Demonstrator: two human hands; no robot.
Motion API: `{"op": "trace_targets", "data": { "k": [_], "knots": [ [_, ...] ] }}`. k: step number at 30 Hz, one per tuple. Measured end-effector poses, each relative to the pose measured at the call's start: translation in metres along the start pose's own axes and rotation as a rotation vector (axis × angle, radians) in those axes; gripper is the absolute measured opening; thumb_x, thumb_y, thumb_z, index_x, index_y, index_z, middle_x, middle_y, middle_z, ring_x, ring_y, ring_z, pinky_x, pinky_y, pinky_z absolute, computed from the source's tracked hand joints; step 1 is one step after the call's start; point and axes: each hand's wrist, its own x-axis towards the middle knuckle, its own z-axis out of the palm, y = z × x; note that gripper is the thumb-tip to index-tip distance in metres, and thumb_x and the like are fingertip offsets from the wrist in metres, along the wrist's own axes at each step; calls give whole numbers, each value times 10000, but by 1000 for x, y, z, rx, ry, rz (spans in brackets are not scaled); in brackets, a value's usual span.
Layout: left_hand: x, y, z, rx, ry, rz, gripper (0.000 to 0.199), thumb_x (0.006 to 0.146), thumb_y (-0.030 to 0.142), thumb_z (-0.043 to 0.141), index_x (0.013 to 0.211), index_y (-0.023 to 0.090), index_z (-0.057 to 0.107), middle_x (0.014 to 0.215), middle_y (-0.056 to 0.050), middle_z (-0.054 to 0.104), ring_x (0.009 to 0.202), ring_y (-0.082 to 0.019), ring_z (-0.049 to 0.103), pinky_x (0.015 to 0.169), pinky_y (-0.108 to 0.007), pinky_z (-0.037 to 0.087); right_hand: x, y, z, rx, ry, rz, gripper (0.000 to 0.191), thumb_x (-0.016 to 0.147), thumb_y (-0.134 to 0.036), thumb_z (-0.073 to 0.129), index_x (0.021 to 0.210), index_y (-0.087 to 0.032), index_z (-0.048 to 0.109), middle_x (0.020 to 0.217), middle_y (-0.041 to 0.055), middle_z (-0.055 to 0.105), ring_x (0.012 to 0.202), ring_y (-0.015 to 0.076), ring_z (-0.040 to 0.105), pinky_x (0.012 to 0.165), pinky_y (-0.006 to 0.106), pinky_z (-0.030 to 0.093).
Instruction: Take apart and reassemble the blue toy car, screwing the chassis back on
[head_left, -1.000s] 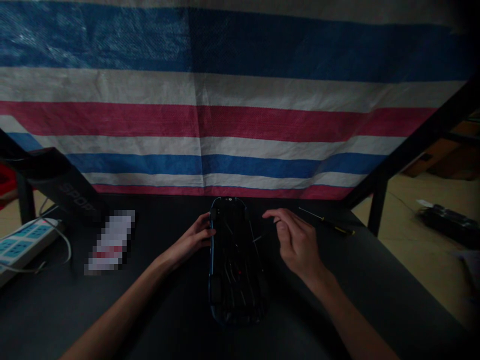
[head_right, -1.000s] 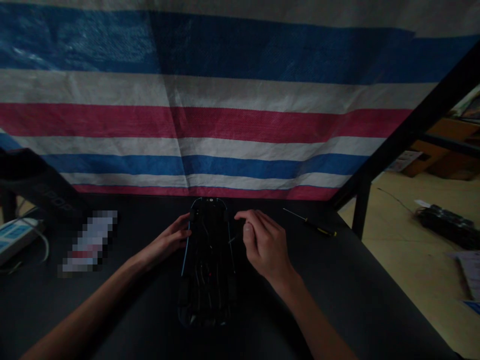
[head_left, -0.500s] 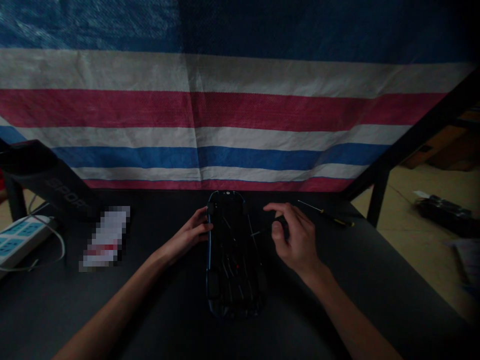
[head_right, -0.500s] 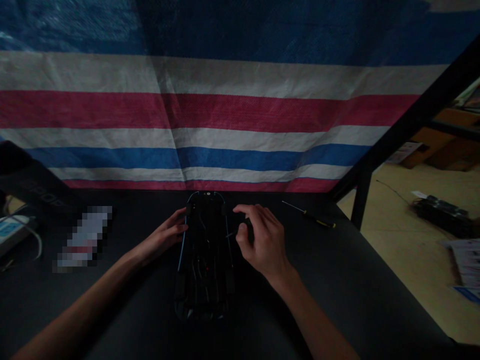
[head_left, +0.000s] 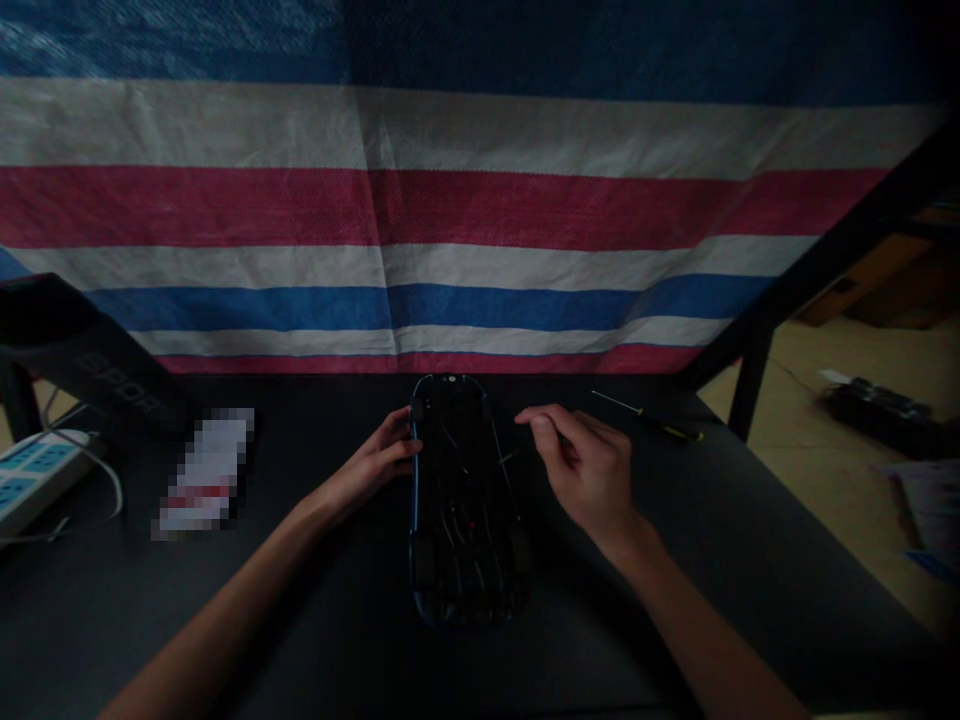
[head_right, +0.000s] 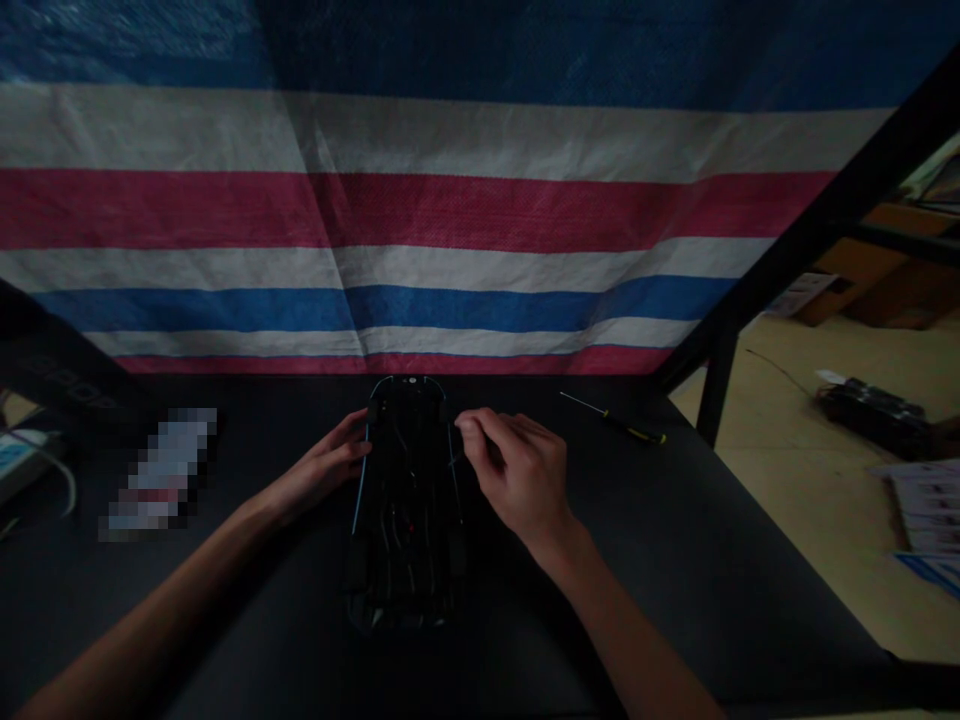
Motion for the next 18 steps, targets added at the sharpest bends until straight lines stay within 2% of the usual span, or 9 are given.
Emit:
{"op": "trace_targets", "data": {
  "k": [3,5,8,10,12,15,18],
  "knots": [
    [-1,1,1,8,-4,-1,657,826,370,797,1418,300,521,1515,-87,558,1362,-328,554,1106,-473,466,2,0,-5,-61,-83,-85,280,1001,-206,452,1145,-178,690,937,69,732,830,207,661,804,363,489],
    [-2,3,2,17,-7,-4,656,833,364,790,1426,299,518,1521,-88,552,1366,-329,550,1109,-473,463,3,0,-6,-90,-99,-145,286,966,-184,483,1174,-174,680,989,83,736,890,228,664,845,386,492],
    [-3,4,4,22,2,-5,659,830,350,790,1425,292,515,1527,-86,545,1376,-326,540,1104,-458,468,5,-1,-5,-46,-101,-135,217,963,-146,533,1099,-209,690,931,29,754,793,170,671,798,319,496],
    [-3,5,4,24,6,-6,662,827,347,790,1424,290,512,1525,-84,545,1371,-323,544,1099,-455,471,6,0,-3,-28,-86,-62,155,978,-170,572,1033,-232,704,793,-26,733,636,117,631,691,262,472],
    [-3,5,4,23,2,-7,666,825,349,788,1428,292,511,1510,-85,559,1361,-325,553,1095,-462,472,5,1,-2,-68,-49,5,108,992,-251,618,951,-239,717,600,-69,629,490,92,541,572,245,406],
    [-1,3,3,19,-1,2,648,822,358,792,1410,288,530,1484,-90,582,1353,-332,557,1088,-471,475,5,3,-1,-177,17,31,288,989,-417,658,775,-227,694,440,-87,432,408,94,437,505,267,319],
    [1,-1,1,23,-9,16,620,828,369,793,1390,288,547,1489,-89,578,1354,-332,554,1086,-469,475,7,3,-1,-290,39,21,421,984,-493,645,663,-222,636,423,-67,418,426,109,437,536,285,314]
  ]
}}
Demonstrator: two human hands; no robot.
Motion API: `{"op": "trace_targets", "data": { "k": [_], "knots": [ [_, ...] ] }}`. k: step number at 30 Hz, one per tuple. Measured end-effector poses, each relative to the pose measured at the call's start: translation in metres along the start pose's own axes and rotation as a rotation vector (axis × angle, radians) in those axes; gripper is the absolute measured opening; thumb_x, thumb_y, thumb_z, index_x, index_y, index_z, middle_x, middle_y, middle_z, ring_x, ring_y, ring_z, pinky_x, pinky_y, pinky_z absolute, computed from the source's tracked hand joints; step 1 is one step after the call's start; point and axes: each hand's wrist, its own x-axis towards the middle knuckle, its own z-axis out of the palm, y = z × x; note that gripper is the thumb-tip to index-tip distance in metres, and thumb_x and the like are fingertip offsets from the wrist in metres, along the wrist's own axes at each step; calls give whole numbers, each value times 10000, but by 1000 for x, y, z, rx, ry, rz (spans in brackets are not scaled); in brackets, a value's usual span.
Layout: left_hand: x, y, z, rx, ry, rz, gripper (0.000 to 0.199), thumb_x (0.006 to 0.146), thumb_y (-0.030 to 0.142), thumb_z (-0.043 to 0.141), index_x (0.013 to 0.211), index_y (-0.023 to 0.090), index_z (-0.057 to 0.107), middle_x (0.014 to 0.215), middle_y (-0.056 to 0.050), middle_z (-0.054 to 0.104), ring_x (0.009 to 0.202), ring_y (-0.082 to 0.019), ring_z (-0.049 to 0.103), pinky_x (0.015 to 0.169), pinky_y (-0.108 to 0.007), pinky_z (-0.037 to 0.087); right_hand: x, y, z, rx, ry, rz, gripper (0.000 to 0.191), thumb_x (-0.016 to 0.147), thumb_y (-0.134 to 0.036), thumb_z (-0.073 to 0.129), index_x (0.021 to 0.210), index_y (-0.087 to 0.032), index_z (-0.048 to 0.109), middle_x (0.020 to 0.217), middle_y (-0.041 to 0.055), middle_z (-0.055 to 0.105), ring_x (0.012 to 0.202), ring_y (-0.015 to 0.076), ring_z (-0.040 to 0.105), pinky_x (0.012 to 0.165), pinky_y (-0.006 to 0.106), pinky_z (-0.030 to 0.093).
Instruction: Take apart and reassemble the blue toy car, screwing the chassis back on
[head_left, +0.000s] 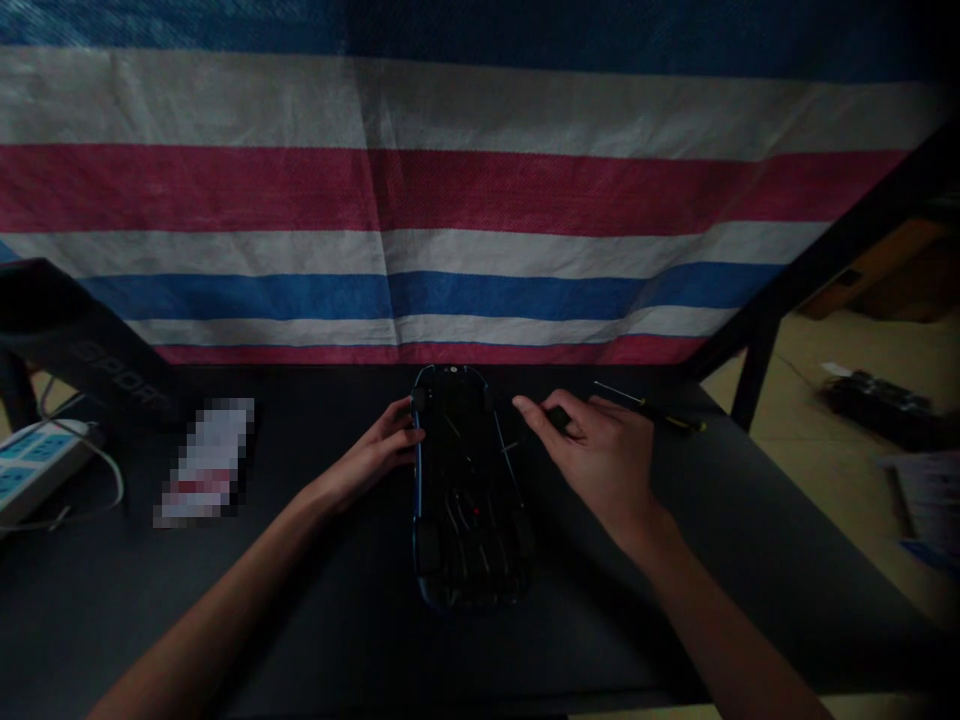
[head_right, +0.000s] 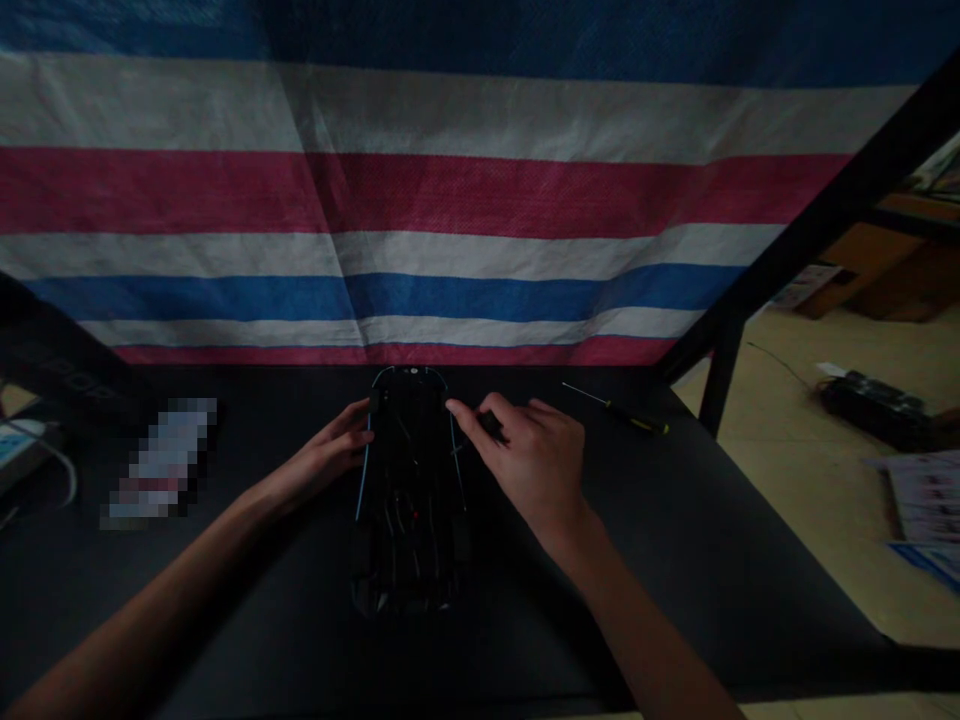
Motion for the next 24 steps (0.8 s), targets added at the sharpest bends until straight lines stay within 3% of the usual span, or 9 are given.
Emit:
{"op": "trace_targets", "data": {
  "k": [3,6,9,12,15,19,21,24],
  "knots": [
    [1,-2,-1,-2,0,7,625,824,374,799,1393,303,551,1483,-78,586,1364,-329,546,1094,-467,470,4,-3,-2,0,-50,31,454,1037,-465,551,659,-219,601,485,-31,526,492,128,511,602,297,348],
    [0,-1,-1,-5,7,9,614,829,371,792,1393,305,555,1487,-78,582,1360,-329,551,1101,-474,467,6,-6,-5,174,-193,117,322,1065,-386,467,860,-222,653,612,-24,617,557,134,570,616,283,373],
    [0,0,0,6,-3,5,607,848,358,769,1406,297,539,1504,-88,564,1347,-327,562,1102,-479,466,5,-6,-7,378,-313,196,165,1025,-340,526,1007,-227,644,669,-48,614,528,109,545,557,251,368],
    [0,0,0,8,-13,12,632,836,356,770,1415,289,524,1489,-93,574,1335,-331,571,1101,-487,466,5,1,-10,511,-363,262,150,994,-366,594,990,-230,656,737,-39,654,561,103,565,553,238,389],
    [0,1,1,4,3,0,639,827,358,772,1413,287,526,1451,-88,600,1339,-338,569,1116,-504,455,8,20,-18,602,-329,355,230,994,-444,600,955,-237,691,825,-14,697,673,130,623,630,251,451],
    [1,1,1,-14,15,-10,613,831,357,774,1396,289,545,1415,-86,629,1358,-343,558,1122,-506,457,17,56,-36,482,-127,452,332,1004,-512,564,857,-236,677,801,-7,668,748,158,628,696,278,464],
    [2,1,1,-8,15,-3,607,831,358,774,1391,292,551,1433,-84,620,1364,-342,554,1117,-503,466,19,73,-42,371,-227,427,419,1013,-547,525,752,-229,609,714,-14,622,686,155,602,666,280,448],
    [1,1,0,13,27,-7,623,822,366,781,1400,304,556,1460,-78,601,1375,-345,544,1126,-506,466,8,90,-37,266,-530,345,394,1030,-518,497,786,-230,609,671,-25,637,621,153,613,634,276,446]
  ]
}}
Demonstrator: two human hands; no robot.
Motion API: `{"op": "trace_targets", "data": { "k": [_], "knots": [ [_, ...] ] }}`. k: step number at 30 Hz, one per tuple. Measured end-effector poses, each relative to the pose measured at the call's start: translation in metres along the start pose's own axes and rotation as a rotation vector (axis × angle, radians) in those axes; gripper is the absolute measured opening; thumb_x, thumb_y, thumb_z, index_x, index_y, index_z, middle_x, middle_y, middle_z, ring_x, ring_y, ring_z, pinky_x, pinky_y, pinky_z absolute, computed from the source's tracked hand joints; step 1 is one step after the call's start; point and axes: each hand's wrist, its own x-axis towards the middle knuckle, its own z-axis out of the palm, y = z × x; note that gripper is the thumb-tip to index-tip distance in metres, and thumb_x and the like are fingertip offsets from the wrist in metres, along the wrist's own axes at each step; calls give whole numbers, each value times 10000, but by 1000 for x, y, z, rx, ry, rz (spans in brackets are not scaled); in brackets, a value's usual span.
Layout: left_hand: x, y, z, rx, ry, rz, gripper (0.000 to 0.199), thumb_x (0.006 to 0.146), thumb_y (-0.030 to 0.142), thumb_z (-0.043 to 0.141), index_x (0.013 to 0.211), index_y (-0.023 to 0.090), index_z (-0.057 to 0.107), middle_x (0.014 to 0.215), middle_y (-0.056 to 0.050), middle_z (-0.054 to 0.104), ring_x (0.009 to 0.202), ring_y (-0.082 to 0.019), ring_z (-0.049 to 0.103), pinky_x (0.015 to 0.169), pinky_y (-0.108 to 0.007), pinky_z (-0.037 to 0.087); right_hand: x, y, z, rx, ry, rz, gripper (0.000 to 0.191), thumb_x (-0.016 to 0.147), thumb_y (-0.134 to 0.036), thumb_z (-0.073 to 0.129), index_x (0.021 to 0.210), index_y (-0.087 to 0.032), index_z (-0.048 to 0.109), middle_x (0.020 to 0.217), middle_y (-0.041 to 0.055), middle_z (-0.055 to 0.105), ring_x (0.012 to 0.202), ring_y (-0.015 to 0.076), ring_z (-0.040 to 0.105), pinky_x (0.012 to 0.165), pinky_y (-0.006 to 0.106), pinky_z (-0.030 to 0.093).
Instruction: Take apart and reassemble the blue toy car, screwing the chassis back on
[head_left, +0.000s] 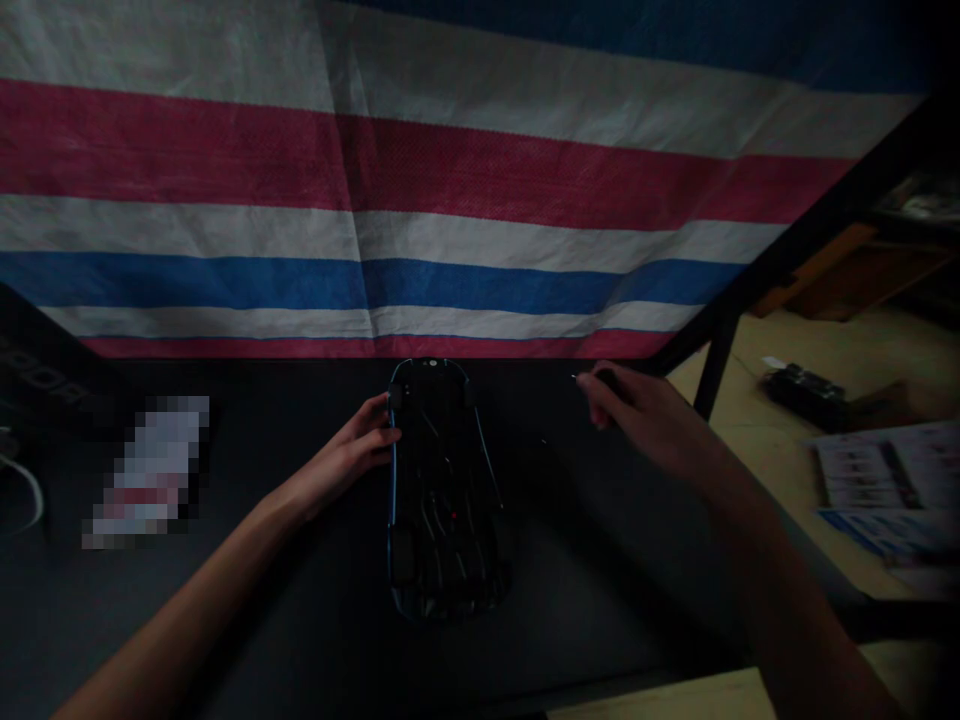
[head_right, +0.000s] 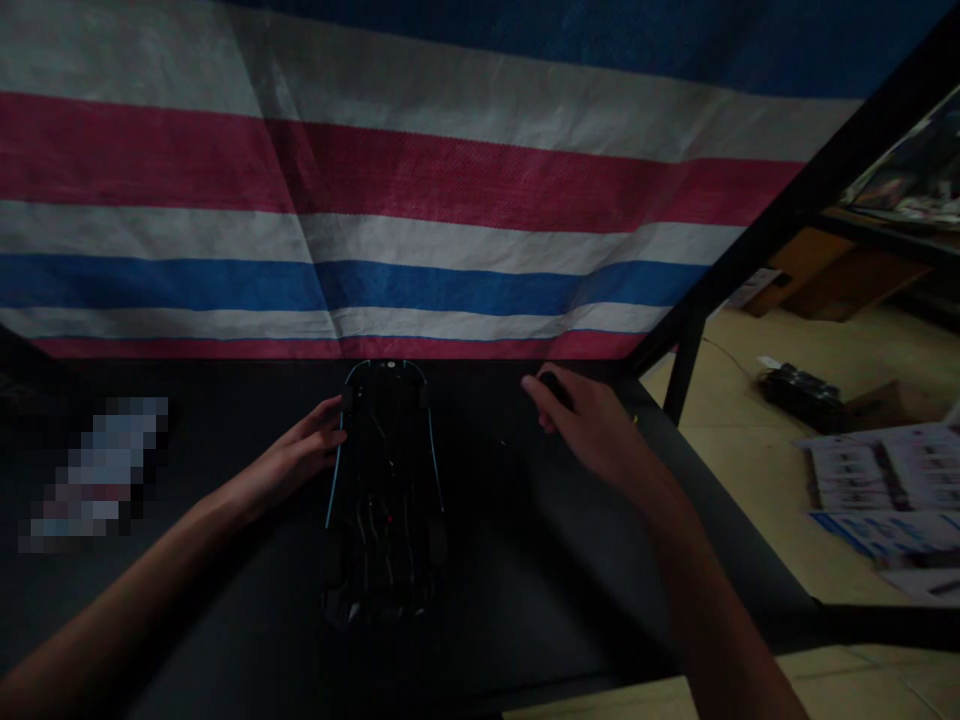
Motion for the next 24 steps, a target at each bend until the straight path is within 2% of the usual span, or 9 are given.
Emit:
{"op": "trace_targets", "data": {
  "k": [1,3,6,9,13,19,21,24],
  "knots": [
    [0,0,0,6,6,-3,630,823,372,780,1408,307,553,1464,-78,597,1374,-347,545,1128,-509,465,-2,7,6,-50,-89,-22,326,1022,-483,525,846,-232,637,702,-24,671,640,159,641,645,275,456],
    [-1,1,1,15,9,-10,644,829,376,774,1425,308,540,1477,-81,586,1365,-351,553,1131,-511,465,-9,20,23,-117,-175,-65,197,1004,-387,562,966,-238,685,839,-3,745,756,177,707,709,282,486],
    [-2,2,1,26,-5,-13,638,842,378,762,1431,305,528,1510,-83,558,1361,-350,557,1128,-501,470,-21,35,46,-184,-222,-39,175,982,-358,591,1039,-252,717,880,0,772,716,170,715,689,277,493],
    [-1,0,1,13,-18,-9,646,840,377,765,1432,306,517,1529,-80,541,1375,-343,541,1123,-485,472,-29,39,58,-265,-166,31,190,966,-407,629,1043,-269,734,857,1,777,743,189,735,653,269,487],
    [0,-1,0,-15,-29,-3,653,830,365,778,1426,312,516,1524,-69,545,1377,-331,536,1112,-468,474,-30,31,61,-429,-130,56,185,973,-419,625,1038,-306,756,832,19,778,756,231,749,577,271,435],
    [-2,1,-1,-22,-34,-12,637,846,356,772,1427,320,515,1510,-76,554,1327,-308,576,1088,-455,481,-27,20,64,-461,-136,23,123,919,-259,660,1011,-278,740,802,18,774,691,219,746,541,257,408],
    [-2,0,-1,-32,-26,-8,639,833,356,783,1417,313,525,1500,-86,562,1308,-309,588,1080,-461,484,-24,8,65,-410,-139,-4,116,933,-253,637,1011,-268,721,797,2,770,689,200,745,581,259,456],
    [-3,0,0,-50,-27,-4,654,823,343,794,1419,307,527,1494,-96,566,1300,-312,590,1089,-478,470,-17,-27,65,-173,-165,-108,132,985,-291,574,1053,-262,683,880,-6,782,767,181,756,701,285,524]
  ]
}}
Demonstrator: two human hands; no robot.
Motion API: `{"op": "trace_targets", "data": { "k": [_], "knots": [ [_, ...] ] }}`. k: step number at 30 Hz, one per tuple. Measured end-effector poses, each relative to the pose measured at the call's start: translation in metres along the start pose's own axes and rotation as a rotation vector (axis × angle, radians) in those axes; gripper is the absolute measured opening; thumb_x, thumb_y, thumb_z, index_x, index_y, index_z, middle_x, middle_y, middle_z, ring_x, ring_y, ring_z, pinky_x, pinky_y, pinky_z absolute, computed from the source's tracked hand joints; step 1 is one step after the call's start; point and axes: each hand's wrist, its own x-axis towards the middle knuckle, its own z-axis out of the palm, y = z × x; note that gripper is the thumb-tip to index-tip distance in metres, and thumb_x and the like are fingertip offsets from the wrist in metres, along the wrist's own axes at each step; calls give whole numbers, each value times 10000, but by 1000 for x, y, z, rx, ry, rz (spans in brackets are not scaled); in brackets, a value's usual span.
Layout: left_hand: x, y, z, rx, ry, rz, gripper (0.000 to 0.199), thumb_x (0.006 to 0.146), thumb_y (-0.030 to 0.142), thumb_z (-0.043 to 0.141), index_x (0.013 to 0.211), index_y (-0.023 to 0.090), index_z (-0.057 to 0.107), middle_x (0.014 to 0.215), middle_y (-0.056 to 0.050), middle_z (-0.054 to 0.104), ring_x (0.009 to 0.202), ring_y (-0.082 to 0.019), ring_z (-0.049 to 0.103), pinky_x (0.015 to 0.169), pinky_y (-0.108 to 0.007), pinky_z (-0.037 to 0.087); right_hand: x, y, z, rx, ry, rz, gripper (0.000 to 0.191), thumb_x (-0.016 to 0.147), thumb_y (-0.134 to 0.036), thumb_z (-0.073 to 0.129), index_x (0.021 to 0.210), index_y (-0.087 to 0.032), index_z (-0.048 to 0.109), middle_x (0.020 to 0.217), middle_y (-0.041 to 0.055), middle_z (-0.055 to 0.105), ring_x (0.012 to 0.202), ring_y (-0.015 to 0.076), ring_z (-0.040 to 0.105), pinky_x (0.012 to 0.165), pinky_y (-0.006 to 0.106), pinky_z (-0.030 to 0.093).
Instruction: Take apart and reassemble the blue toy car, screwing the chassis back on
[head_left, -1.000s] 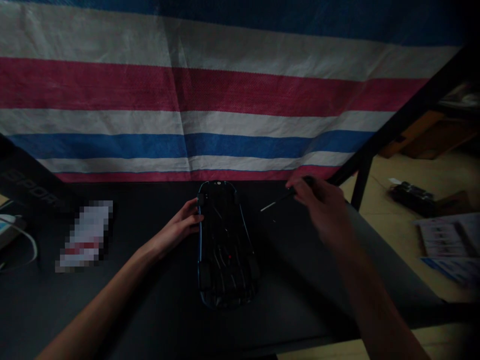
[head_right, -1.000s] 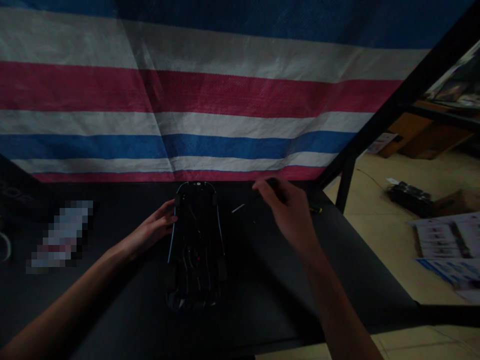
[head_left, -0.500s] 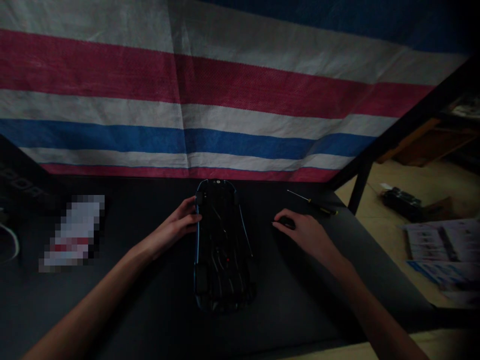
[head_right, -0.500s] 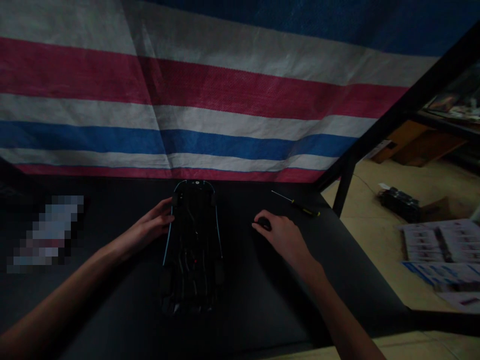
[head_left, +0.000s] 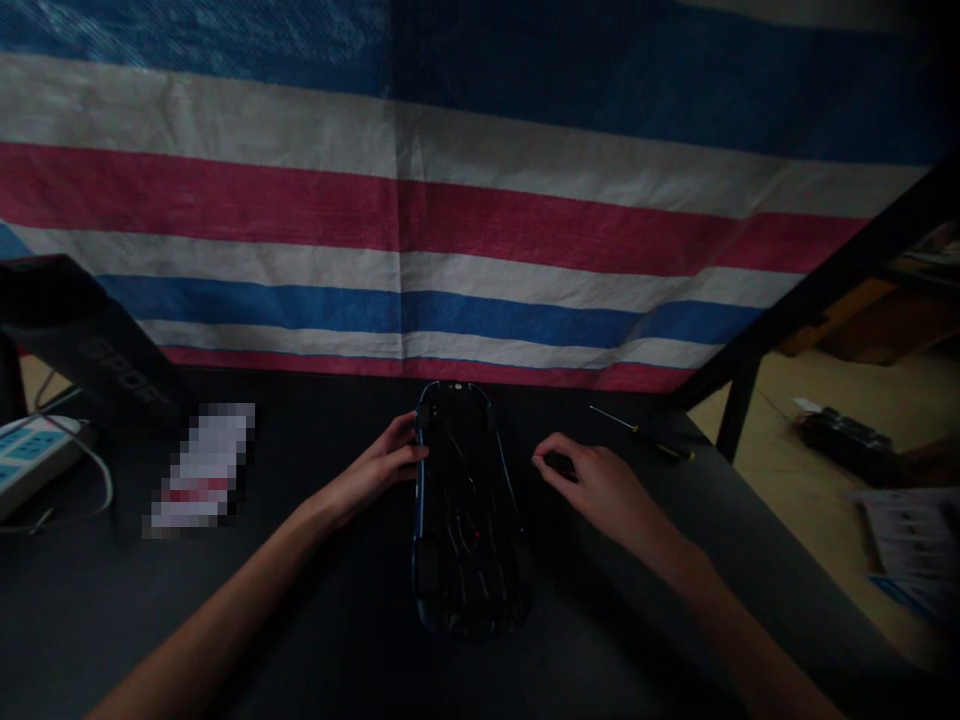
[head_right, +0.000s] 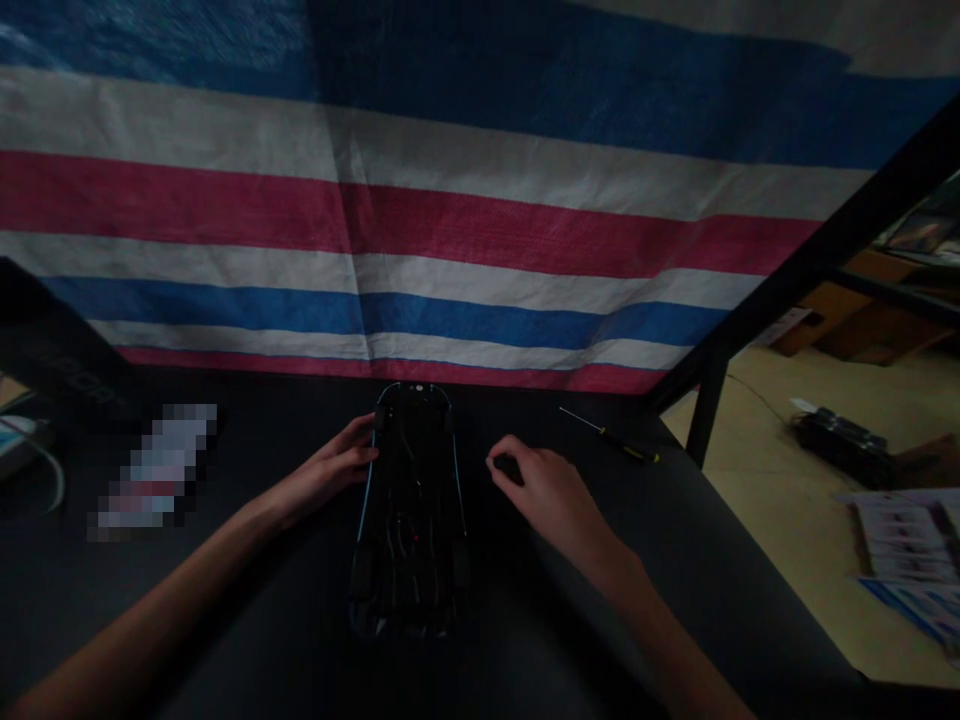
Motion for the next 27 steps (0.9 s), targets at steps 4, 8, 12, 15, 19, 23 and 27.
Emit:
{"op": "trace_targets", "data": {
  "k": [4,8,12,15,19,23,27],
  "knots": [
    [-1,0,1,-25,-21,10,630,842,314,782,1415,289,521,1495,-107,556,1284,-302,597,1088,-482,464,17,-60,-11,150,-130,-169,100,1006,-269,581,1078,-269,651,964,-12,778,826,165,751,729,277,516],
    [0,-1,0,-43,-49,24,617,859,288,773,1414,267,503,1459,-114,573,1224,-276,628,1071,-460,468,36,-102,-15,4,-230,-344,167,962,-194,670,1109,-266,639,1041,-1,777,924,211,759,762,303,515],
    [0,-4,-2,-66,-72,54,623,836,304,788,1395,261,514,1405,-108,604,1199,-268,629,1053,-444,473,48,-116,-13,-144,-260,-473,175,969,-194,671,1135,-244,649,1087,31,780,943,239,758,738,321,523],
    [-1,-3,-1,-62,-70,57,606,828,288,783,1378,263,530,1383,-103,606,1181,-262,625,1055,-448,464,51,-118,-10,-167,-255,-518,192,987,-190,645,1164,-257,670,1088,26,784,932,229,759,719,315,526],
    [-2,-2,2,-66,-69,55,599,819,278,784,1366,261,541,1344,-100,617,1179,-269,623,1076,-473,448,52,-121,-8,-189,-217,-557,232,967,-178,670,1178,-272,691,1065,21,786,916,228,755,725,323,531],
    [-2,-1,2,-76,-73,62,624,810,288,797,1371,247,528,1364,-116,612,1225,-293,610,1092,-493,443,55,-120,-14,-151,-265,-510,155,952,-181,695,1097,-236,691,1047,32,780,924,225,745,741,316,517],
    [-3,0,2,-67,-67,44,637,823,289,793,1388,246,501,1384,-120,600,1281,-303,587,1099,-492,448,61,-117,-32,125,-287,-436,83,1012,-218,622,1071,-251,671,1031,-7,750,922,165,712,812,292,501]
  ]
}}
